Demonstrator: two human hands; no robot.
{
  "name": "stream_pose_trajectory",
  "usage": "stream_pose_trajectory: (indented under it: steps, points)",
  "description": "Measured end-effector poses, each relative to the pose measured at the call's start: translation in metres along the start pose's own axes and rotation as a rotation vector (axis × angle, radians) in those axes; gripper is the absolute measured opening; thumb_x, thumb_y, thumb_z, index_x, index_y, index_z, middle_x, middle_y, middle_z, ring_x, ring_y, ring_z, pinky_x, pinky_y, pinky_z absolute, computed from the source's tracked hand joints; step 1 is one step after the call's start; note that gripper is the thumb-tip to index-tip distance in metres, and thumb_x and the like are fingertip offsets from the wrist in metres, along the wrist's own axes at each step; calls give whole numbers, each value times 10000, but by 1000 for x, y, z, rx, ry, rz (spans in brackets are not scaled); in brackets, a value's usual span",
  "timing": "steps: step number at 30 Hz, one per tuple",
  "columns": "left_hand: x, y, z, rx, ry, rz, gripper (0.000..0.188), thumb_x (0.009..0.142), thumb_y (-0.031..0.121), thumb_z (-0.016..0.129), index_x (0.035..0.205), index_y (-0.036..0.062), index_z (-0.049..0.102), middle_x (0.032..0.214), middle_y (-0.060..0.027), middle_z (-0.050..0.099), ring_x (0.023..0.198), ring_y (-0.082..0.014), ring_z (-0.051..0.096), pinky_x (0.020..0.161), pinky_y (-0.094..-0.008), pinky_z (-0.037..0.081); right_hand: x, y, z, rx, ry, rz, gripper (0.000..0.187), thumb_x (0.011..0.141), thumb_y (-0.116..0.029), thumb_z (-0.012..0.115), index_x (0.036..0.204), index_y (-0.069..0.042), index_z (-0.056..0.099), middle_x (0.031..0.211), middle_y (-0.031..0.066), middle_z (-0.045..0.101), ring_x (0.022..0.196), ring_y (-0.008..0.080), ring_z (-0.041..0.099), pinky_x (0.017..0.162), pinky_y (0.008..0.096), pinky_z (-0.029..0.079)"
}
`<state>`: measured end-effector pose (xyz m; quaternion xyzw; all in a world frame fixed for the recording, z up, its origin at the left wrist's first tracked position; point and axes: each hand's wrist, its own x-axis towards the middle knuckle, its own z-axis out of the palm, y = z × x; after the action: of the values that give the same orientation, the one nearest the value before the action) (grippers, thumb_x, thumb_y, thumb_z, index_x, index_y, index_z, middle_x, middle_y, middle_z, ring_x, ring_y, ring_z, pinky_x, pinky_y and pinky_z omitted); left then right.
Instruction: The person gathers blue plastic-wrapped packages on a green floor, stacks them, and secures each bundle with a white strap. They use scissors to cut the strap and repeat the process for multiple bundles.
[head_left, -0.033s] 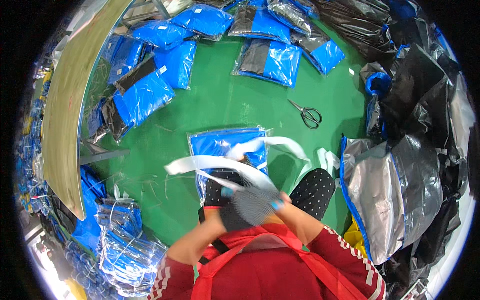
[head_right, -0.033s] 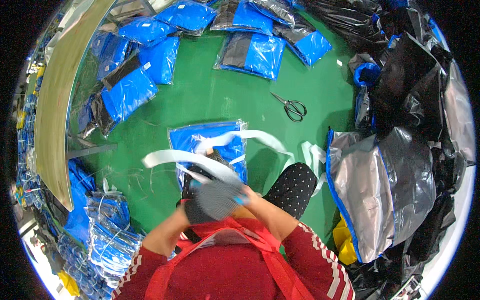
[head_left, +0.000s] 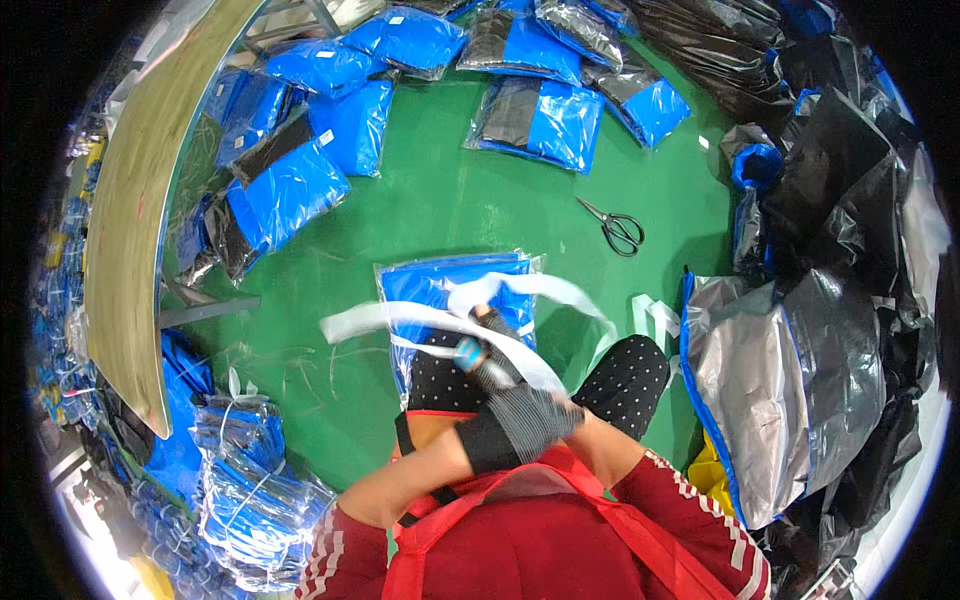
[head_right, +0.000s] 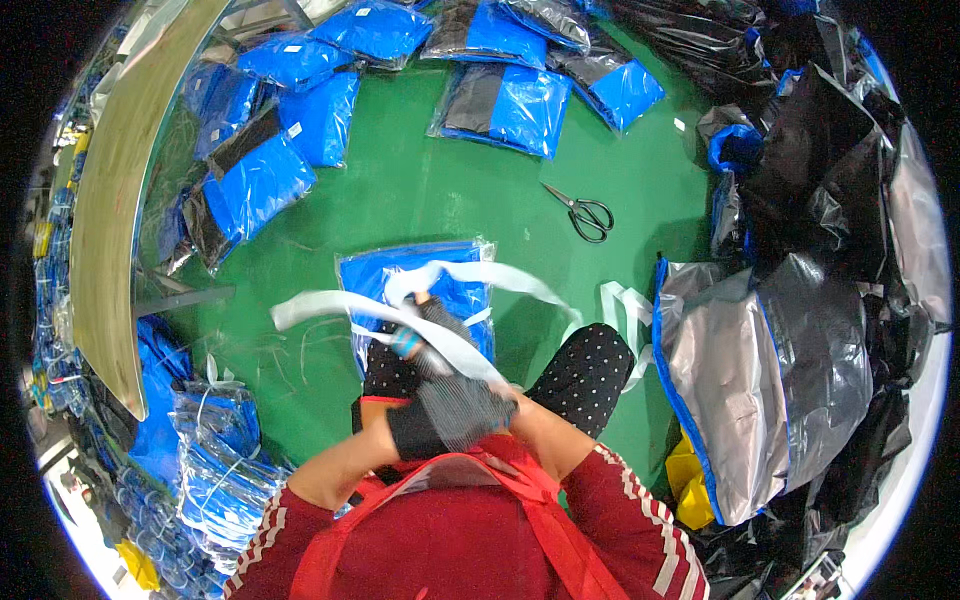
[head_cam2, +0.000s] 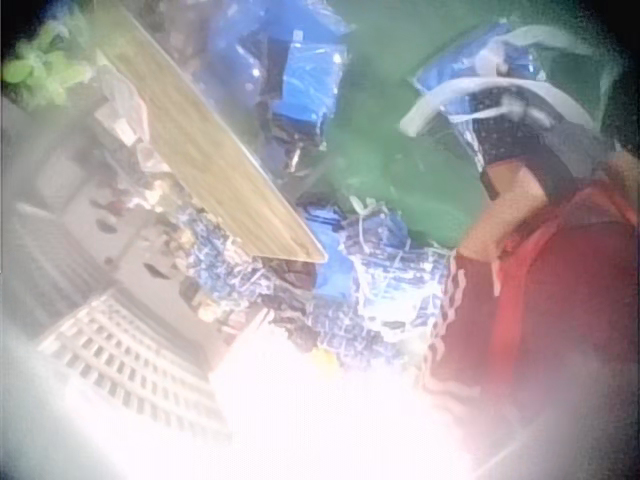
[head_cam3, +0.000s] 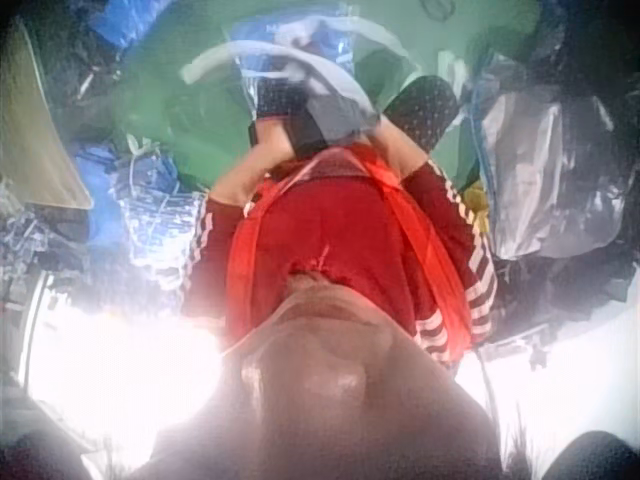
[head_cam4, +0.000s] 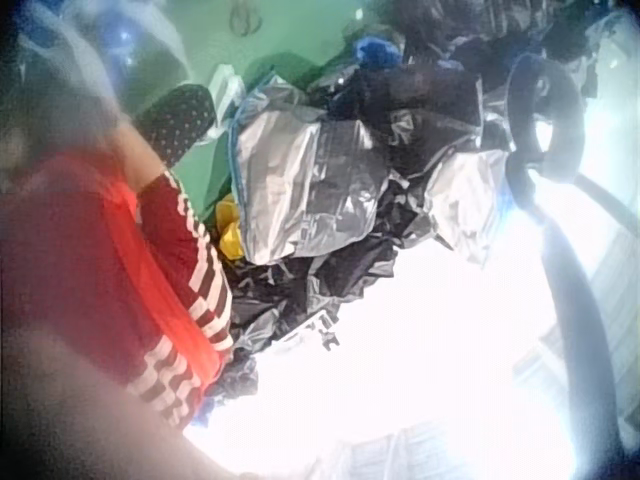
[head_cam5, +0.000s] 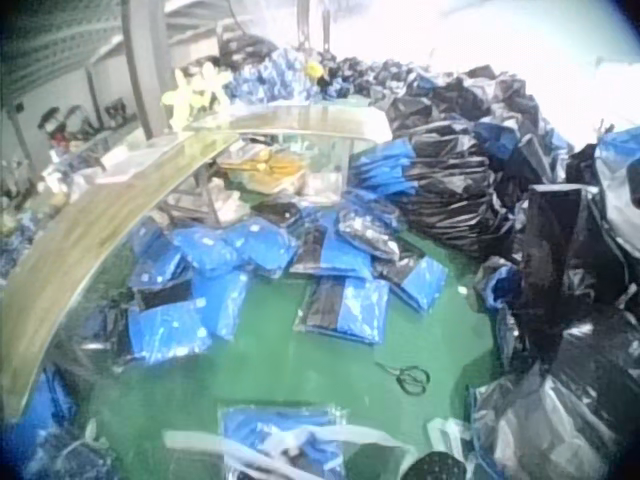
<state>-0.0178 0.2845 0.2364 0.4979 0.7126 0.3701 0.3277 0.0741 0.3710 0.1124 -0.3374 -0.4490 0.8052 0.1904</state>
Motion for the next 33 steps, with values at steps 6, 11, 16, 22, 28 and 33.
stream_pose_trajectory:
  steps: [6,11,16,22,28,33]
  points:
    - [32,-39,32,-371,307,-504,201,889,210,476,900,42,586,904,-166,620,796,-277,618,689,-353,479,4,-16,-25,264,-78,19,288,874,-160,516,1122,-18,549,905,38,544,837,140,514,760,251,430]
    - [48,-117,70,-492,-194,-180,348,881,177,491,1178,-5,492,1153,-179,542,1065,-269,522,900,-339,402,9,-40,-24,93,29,25,334,861,-250,585,1154,-89,580,717,-65,448,617,58,400,578,217,366]
    - [57,-99,51,-609,-260,-265,385,862,200,540,1202,26,490,1137,-101,546,1073,-183,500,920,-323,399,21,-41,-37,47,-219,151,407,893,-261,519,1267,-103,486,926,-4,528,824,82,504,741,241,419]
    - [6,-38,26,-224,-425,286,471,823,441,538,1017,16,592,896,-143,626,787,-295,615,725,-370,494,69,-21,-104,-386,-194,-150,629,784,-297,616,1333,-112,373,1062,109,543,860,164,544,771,300,455]
    - [-62,-57,-13,388,-419,291,248,796,266,548,626,96,605,559,-116,548,516,-289,564,456,-395,425,11,-65,-353,-243,374,368,359,826,-306,563,1061,-36,591,930,121,622,785,196,607,728,316,503]
    - [-100,-84,-4,473,-348,-122,165,811,222,591,706,95,595,589,-73,559,512,-282,551,449,-388,411,-236,-47,-390,-1119,107,1026,364,832,-329,558,1040,-35,610,939,109,635,835,196,602,757,308,485]
